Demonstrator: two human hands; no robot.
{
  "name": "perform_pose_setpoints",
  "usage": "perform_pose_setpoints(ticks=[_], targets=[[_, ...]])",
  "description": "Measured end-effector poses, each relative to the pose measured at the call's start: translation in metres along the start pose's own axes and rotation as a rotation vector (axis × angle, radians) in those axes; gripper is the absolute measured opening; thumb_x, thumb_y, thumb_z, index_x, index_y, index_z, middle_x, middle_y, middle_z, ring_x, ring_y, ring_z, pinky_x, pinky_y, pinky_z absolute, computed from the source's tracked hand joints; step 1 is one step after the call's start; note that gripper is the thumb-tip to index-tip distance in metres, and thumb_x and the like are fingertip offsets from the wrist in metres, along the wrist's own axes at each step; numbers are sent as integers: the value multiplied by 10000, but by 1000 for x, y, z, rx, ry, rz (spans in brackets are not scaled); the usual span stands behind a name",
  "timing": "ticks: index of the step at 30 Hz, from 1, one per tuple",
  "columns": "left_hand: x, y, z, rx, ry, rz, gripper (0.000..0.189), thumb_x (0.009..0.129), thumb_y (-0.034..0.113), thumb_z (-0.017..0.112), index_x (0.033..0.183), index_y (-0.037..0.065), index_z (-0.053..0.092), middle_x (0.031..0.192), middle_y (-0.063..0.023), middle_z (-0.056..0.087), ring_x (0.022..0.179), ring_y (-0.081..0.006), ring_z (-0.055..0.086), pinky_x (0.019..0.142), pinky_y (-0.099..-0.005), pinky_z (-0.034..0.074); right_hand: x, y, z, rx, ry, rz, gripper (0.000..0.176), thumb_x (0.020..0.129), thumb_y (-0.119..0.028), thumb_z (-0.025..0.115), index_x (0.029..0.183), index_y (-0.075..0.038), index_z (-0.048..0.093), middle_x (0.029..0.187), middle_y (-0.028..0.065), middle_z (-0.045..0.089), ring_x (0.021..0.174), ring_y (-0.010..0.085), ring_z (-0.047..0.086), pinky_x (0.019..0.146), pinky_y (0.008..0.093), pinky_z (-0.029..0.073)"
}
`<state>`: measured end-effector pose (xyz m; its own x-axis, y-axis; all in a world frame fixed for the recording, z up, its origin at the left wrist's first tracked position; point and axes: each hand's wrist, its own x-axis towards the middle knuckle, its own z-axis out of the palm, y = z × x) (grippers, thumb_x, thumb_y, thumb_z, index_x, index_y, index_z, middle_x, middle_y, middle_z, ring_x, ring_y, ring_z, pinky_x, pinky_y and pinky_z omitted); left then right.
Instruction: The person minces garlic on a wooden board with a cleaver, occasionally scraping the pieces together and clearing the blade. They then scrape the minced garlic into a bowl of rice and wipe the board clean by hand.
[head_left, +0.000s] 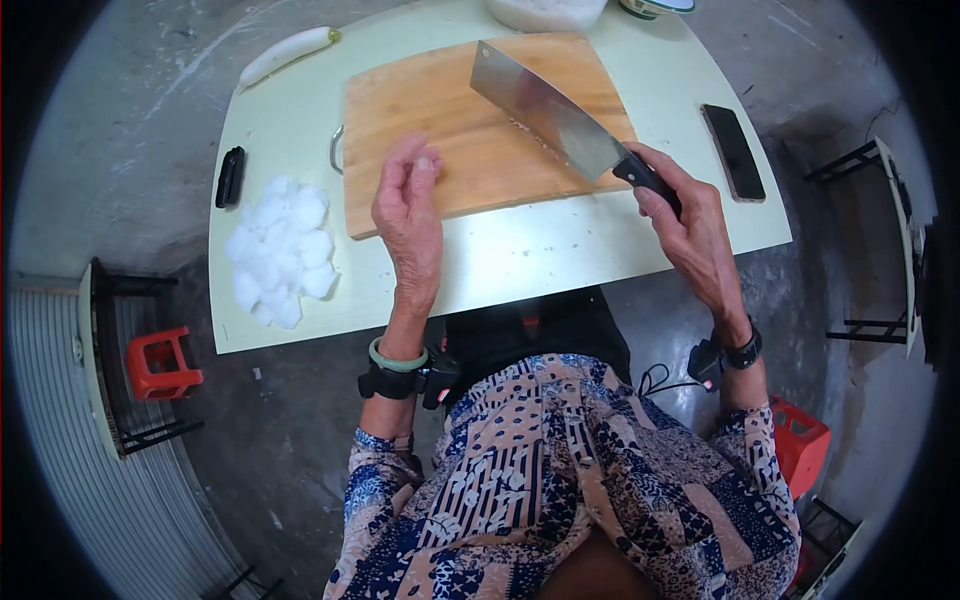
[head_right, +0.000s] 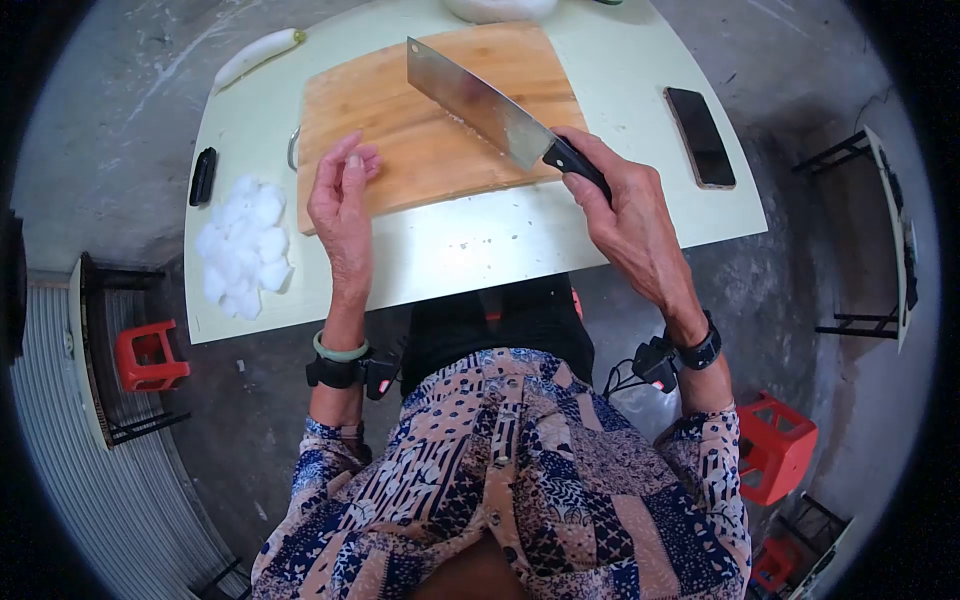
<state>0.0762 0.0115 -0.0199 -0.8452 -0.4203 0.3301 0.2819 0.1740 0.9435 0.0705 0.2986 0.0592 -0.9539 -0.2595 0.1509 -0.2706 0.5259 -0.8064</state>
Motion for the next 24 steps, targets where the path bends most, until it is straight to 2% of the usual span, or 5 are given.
perform_pose_setpoints(ticks=[4,9,13,19,24], targets=[[-2,2,11,-29,-75,15,287,1081,166,524,1251,-30,647,1096,-94,693,1015,-161,660,927,-302,537,-6,-1,-9,-69,-12,32,406,965,-51,579,1368,-29,611,779,90,623,663,128,514,631,300,450],[-5,12,20,165,-93,143,126,987,94,644,983,-15,706,1005,-82,686,935,-173,658,874,-308,521,-10,2,-14,118,74,102,423,975,-57,566,1397,-46,598,799,12,576,714,95,514,638,266,439],[-1,9,26,213,-117,195,98,945,89,705,994,5,713,1025,-62,678,944,-144,641,864,-284,511,-9,13,-16,118,98,100,429,981,-67,559,1409,-62,592,804,1,569,711,92,506,630,260,431],[9,13,35,532,-186,321,144,896,67,721,1029,14,710,1067,-149,657,1024,-295,632,936,-394,499,-5,27,-6,90,65,139,452,979,-66,536,1429,-73,575,774,2,553,684,81,479,614,261,413],[12,16,48,633,-233,379,214,890,115,720,1089,35,716,1301,-250,581,1244,-417,528,1071,-512,404,-3,18,-15,207,88,212,456,972,-62,525,1426,-60,571,764,32,577,693,105,516,644,290,443]])
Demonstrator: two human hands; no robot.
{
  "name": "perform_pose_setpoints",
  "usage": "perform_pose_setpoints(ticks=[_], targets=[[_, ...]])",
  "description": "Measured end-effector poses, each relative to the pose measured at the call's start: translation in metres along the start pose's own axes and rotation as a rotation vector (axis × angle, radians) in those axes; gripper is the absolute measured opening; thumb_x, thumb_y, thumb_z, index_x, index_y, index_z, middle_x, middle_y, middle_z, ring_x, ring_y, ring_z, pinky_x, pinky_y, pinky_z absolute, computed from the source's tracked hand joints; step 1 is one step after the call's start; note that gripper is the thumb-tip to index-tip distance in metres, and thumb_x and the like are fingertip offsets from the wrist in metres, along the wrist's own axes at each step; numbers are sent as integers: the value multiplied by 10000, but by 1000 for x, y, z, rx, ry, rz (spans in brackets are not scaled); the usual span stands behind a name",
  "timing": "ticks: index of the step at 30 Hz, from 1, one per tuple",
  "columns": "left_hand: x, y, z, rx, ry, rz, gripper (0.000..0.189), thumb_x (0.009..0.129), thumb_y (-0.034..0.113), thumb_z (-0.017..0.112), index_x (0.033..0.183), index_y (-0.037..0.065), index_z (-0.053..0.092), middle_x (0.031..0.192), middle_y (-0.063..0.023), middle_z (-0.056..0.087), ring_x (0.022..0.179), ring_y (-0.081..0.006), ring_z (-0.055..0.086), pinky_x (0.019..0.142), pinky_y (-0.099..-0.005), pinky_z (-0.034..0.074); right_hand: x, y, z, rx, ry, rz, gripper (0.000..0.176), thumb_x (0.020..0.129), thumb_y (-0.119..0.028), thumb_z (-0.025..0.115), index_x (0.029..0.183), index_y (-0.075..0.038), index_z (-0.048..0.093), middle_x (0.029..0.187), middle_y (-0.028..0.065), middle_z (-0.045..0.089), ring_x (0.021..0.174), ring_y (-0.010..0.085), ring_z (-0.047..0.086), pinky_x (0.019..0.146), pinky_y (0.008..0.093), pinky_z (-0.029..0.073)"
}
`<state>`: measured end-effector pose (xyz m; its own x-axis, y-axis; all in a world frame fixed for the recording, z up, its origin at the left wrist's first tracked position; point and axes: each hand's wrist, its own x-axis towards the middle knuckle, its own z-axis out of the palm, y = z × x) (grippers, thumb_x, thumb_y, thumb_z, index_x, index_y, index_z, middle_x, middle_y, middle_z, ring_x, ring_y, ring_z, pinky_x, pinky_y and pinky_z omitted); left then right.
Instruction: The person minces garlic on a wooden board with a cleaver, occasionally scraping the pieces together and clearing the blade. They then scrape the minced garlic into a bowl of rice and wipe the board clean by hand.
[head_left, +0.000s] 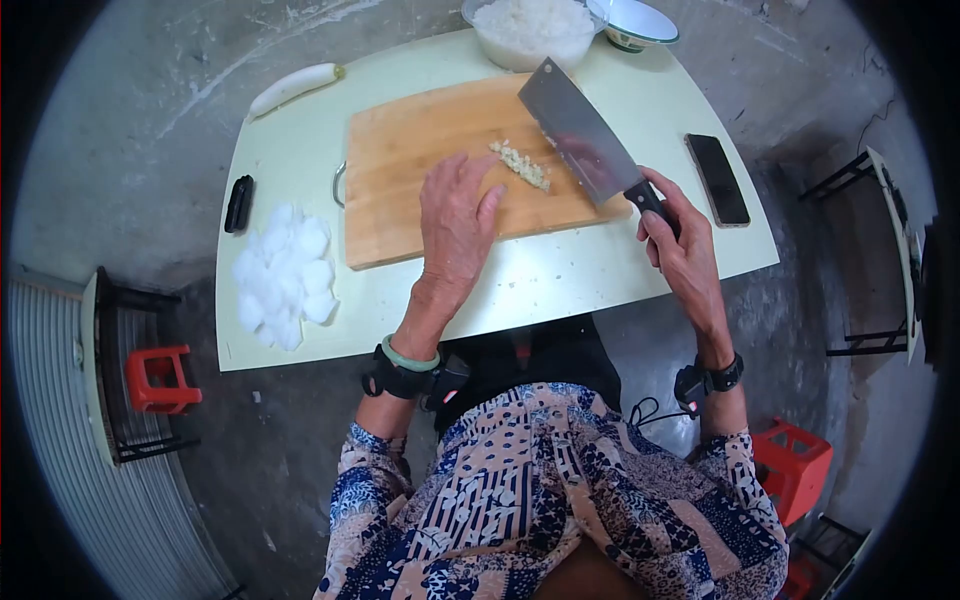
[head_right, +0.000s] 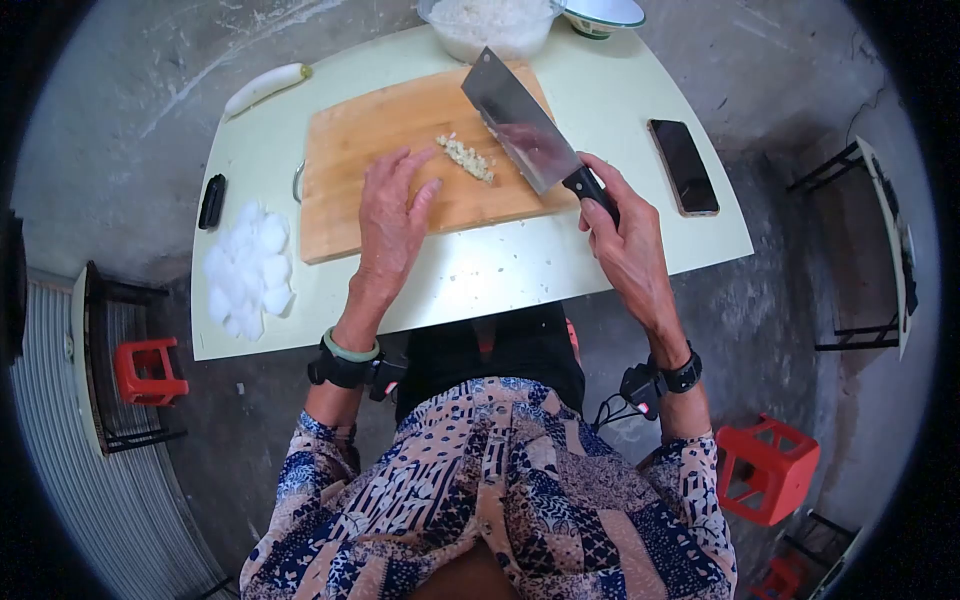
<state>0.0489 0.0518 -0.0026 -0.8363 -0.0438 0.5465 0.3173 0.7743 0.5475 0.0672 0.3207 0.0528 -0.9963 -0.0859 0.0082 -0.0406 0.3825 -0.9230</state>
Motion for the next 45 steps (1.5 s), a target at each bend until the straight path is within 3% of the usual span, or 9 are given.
perform_pose_setpoints(ticks=[7,12,16,25,28,30,33,43,45], targets=[[0,0,9,102,13,58,333,876,190,754,1195,101,715,1384,-250,540,1306,-447,470,1108,-504,384,9,16,-9,149,-20,-12,471,977,-89,551,1444,-30,546,762,22,605,601,53,493,518,232,382],[10,28,0,141,-125,307,381,909,340,726,1290,342,707,1637,-164,278,1503,-489,207,1132,-738,216,10,27,-6,551,-172,69,561,973,-180,630,1473,22,477,767,81,647,484,68,495,423,214,352],[11,22,3,177,-170,313,404,1001,517,542,1375,402,645,1680,-128,216,1528,-497,125,1140,-763,135,3,21,-7,686,-230,138,588,960,-180,649,1478,27,461,756,98,643,471,72,491,407,211,345],[34,-16,0,109,-20,15,552,1053,495,478,1482,155,550,1650,-193,274,1524,-431,215,1210,-587,211,-22,31,-32,715,-260,177,598,946,-177,683,1458,43,466,732,131,647,434,80,496,384,208,348],[46,-2,-16,-528,-43,-189,679,1075,535,404,1495,6,478,1628,-178,332,1506,-346,287,1216,-460,254,-20,25,-29,749,-267,151,589,954,-179,681,1460,34,467,732,128,642,432,76,486,384,210,347],[52,4,-19,-1487,-239,-417,917,1043,682,257,1524,-93,357,1586,-216,360,1486,-317,306,1231,-440,239,-14,19,-22,765,-289,130,587,957,-180,678,1461,34,465,731,128,640,431,75,482,385,209,347],[55,26,-28,-1848,-312,-567,999,1020,725,176,1519,-130,311,1550,-225,397,1469,-318,324,1235,-447,252,3,12,-6,784,-352,78,559,960,-177,670,1437,40,474,733,123,641,429,73,475,386,210,342],[49,11,-10,-1607,-325,-625,854,1065,637,265,1317,-118,575,1424,-217,551,1401,-315,440,1217,-474,290,81,-22,29,566,-139,-210,515,993,-220,660,1408,34,495,765,57,651,524,70,526,453,215,391],[44,6,-10,-1106,-328,-280,535,1090,429,456,1306,-28,633,1405,-189,591,1435,-315,422,1213,-449,301,74,-22,22,562,-63,-287,497,1001,-191,646,1412,41,490,771,56,650,527,68,524,456,219,398]])
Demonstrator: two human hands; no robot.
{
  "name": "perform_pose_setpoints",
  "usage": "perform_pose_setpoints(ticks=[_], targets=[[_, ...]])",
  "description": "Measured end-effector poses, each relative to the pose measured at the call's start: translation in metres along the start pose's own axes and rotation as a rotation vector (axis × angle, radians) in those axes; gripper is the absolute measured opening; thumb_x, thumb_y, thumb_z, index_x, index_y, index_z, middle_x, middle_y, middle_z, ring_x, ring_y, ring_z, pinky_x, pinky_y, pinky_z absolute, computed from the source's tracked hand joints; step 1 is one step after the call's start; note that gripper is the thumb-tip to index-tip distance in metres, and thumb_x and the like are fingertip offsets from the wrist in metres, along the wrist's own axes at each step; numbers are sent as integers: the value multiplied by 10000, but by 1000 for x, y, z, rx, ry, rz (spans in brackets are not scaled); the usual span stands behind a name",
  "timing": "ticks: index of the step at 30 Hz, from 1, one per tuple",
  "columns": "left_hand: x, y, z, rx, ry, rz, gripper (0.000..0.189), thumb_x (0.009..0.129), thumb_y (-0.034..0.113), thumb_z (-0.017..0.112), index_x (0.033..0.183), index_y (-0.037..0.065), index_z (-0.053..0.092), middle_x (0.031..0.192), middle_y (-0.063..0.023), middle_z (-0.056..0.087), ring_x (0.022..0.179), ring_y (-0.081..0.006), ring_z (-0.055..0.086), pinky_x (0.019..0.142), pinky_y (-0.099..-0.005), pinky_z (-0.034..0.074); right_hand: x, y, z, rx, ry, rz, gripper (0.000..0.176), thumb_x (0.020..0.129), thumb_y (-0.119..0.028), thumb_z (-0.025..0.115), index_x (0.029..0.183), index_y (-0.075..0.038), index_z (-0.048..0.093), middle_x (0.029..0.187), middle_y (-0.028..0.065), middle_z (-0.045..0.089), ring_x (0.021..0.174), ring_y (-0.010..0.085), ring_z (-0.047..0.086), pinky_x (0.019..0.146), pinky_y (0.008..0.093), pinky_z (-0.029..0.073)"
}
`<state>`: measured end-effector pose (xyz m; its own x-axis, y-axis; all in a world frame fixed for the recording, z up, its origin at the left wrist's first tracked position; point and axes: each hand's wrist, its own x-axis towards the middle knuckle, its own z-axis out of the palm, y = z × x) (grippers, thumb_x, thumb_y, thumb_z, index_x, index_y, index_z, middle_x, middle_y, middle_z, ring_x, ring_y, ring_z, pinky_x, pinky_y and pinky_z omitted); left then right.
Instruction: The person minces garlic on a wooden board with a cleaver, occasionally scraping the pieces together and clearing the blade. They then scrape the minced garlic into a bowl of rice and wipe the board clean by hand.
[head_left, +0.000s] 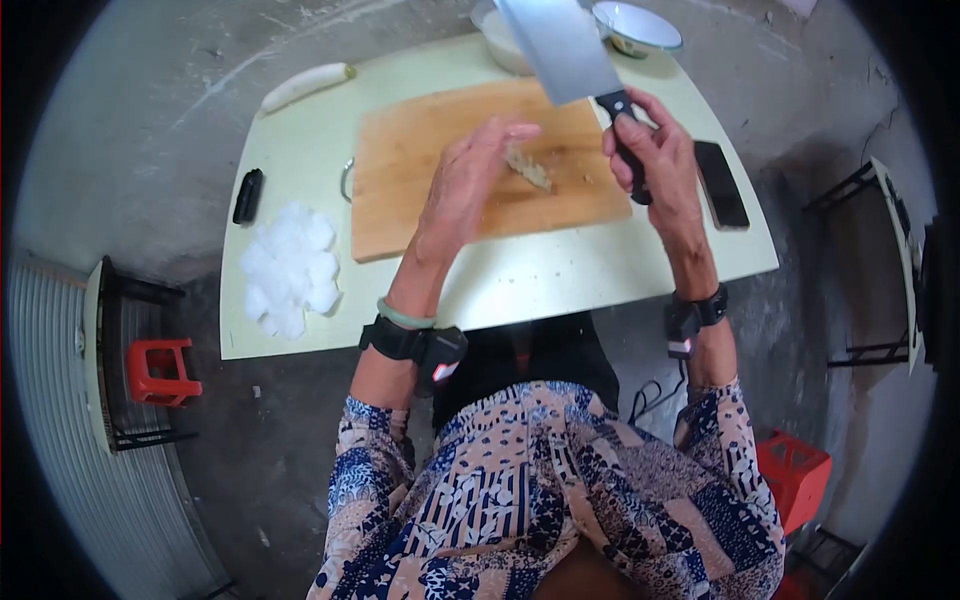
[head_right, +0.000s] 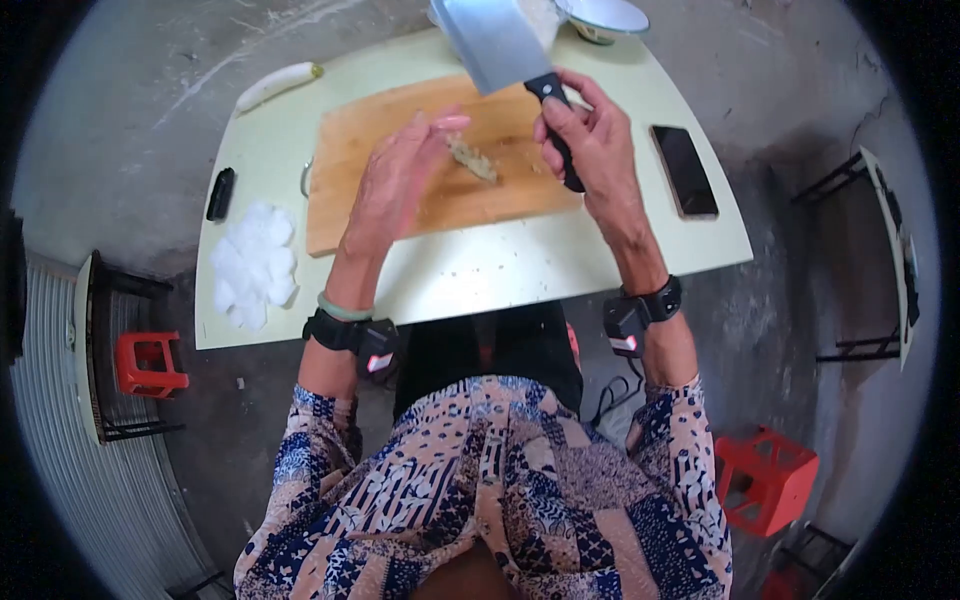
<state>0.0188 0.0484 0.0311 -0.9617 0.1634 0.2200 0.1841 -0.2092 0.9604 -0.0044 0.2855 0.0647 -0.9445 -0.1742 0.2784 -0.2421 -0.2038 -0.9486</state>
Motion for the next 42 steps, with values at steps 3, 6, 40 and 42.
perform_pose_setpoints(ticks=[3,6,40,42], targets=[[5,-14,-10,818,40,148,317,1022,182,591,1311,76,661,1397,-190,602,1445,-313,426,1174,-426,363,-35,-24,-17,-121,32,90,487,1001,-188,624,1412,39,497,767,61,644,532,74,524,449,228,379],[-4,-36,-4,1167,311,397,340,962,76,618,1293,122,682,1339,-180,641,1400,-323,489,1122,-408,426,-89,-39,-38,-214,104,200,490,989,-199,634,1406,29,516,752,61,638,514,72,514,436,221,343],[-152,-45,46,891,353,223,393,1078,177,464,1411,-19,533,1448,-292,523,1371,-427,496,1143,-448,392,-258,-12,41,58,32,758,396,1051,-90,540,1414,-28,393,837,87,666,663,175,700,514,247,532],[-155,-51,50,864,332,244,452,1035,148,548,1452,-14,481,1493,-349,429,1406,-520,395,1154,-524,355,-258,-8,47,63,-1,750,384,1051,-88,539,1402,-30,395,835,86,665,671,174,702,519,248,537]])
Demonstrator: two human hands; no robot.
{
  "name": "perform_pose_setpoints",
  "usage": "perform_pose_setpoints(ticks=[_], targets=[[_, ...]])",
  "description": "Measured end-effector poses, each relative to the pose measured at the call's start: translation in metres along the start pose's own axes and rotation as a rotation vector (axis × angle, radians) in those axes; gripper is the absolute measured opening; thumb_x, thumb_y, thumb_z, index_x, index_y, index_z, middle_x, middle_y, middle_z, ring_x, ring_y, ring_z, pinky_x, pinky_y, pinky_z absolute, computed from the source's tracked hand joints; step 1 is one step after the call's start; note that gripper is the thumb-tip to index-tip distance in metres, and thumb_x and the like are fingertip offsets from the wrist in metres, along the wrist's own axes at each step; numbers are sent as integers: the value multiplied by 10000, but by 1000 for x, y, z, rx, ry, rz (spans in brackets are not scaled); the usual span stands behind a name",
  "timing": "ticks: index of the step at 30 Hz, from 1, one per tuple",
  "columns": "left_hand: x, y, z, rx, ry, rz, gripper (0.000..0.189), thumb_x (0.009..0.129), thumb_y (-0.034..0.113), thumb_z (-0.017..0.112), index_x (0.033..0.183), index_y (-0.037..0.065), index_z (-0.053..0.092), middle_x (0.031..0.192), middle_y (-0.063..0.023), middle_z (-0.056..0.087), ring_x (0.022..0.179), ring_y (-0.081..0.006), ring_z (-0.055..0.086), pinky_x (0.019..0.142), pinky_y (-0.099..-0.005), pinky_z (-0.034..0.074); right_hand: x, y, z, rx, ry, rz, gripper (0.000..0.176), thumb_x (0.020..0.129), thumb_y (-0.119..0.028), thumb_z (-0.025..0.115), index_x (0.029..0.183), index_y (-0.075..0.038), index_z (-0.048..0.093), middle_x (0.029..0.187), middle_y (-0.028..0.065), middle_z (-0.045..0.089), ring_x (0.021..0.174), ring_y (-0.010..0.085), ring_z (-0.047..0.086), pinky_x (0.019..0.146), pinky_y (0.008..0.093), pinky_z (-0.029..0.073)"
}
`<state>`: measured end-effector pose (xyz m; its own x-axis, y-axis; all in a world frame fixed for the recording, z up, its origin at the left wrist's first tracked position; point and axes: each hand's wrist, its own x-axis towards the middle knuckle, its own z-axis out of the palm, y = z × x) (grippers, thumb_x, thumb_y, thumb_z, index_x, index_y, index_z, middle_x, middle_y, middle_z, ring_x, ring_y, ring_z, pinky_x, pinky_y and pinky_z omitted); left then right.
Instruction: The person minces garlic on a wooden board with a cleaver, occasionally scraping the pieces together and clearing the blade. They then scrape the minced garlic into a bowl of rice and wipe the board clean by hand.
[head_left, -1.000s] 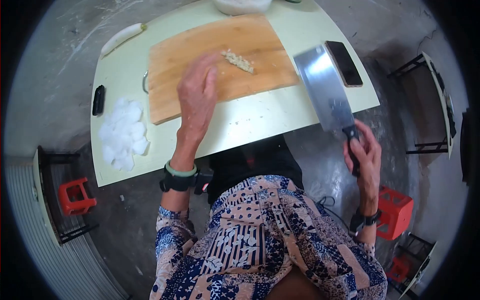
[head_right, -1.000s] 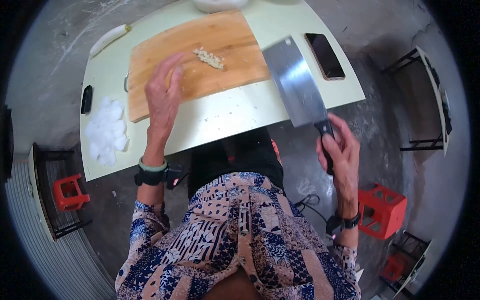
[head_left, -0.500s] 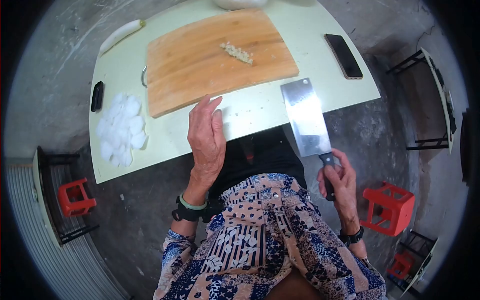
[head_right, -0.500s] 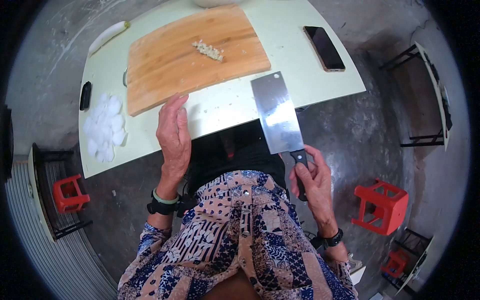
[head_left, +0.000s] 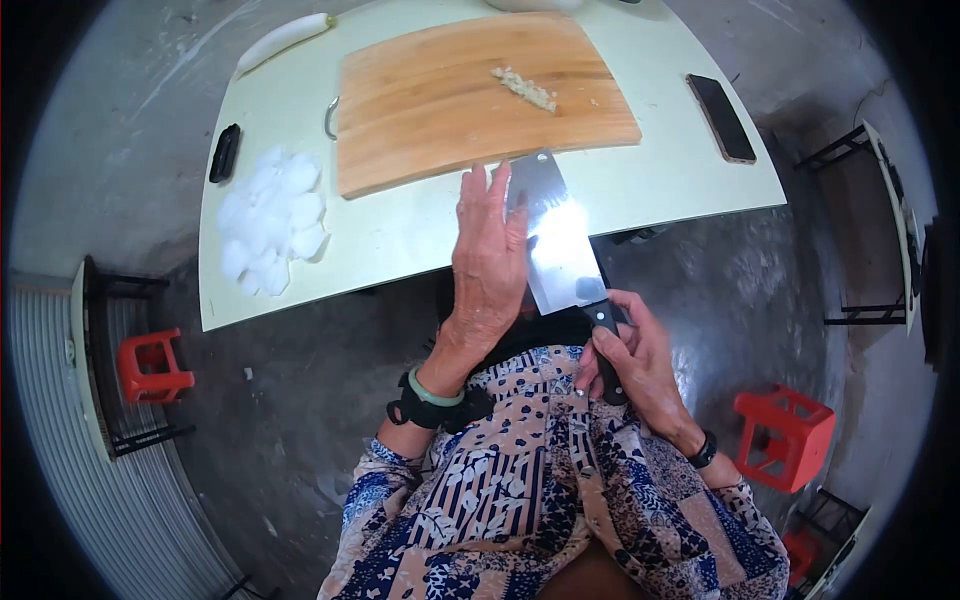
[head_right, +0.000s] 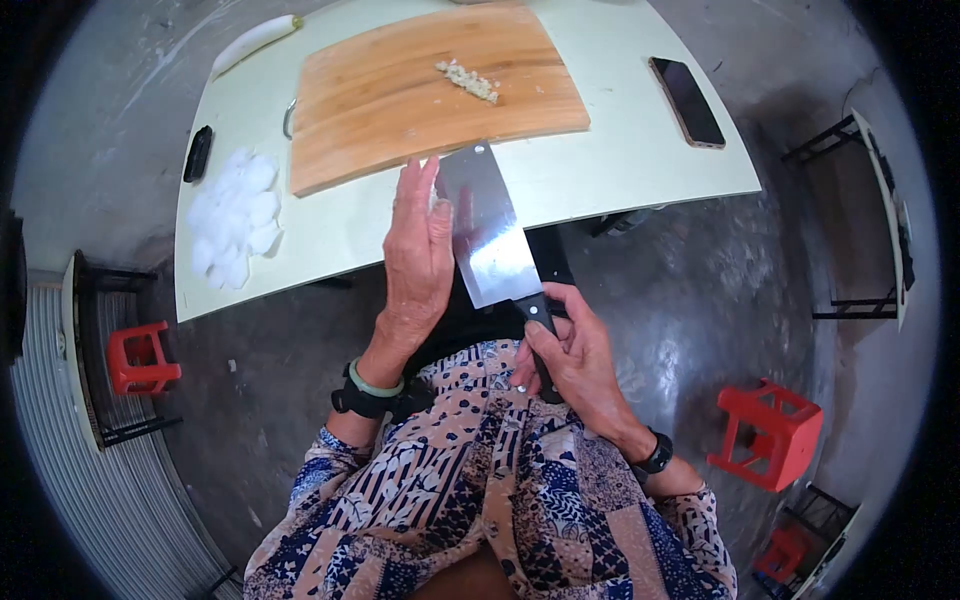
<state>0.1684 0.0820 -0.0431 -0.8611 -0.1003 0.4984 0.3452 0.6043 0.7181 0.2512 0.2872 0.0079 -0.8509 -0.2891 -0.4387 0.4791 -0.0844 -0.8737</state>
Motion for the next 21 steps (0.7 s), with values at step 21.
perform_pose_setpoints(ticks=[21], targets=[[126,5,-16,-103,72,223,500,1059,369,495,1478,97,521,1603,-252,350,1488,-537,237,1190,-617,224,61,-51,-11,-5,-1,-354,490,1032,-183,578,1399,66,370,797,149,662,566,174,663,453,258,528]])
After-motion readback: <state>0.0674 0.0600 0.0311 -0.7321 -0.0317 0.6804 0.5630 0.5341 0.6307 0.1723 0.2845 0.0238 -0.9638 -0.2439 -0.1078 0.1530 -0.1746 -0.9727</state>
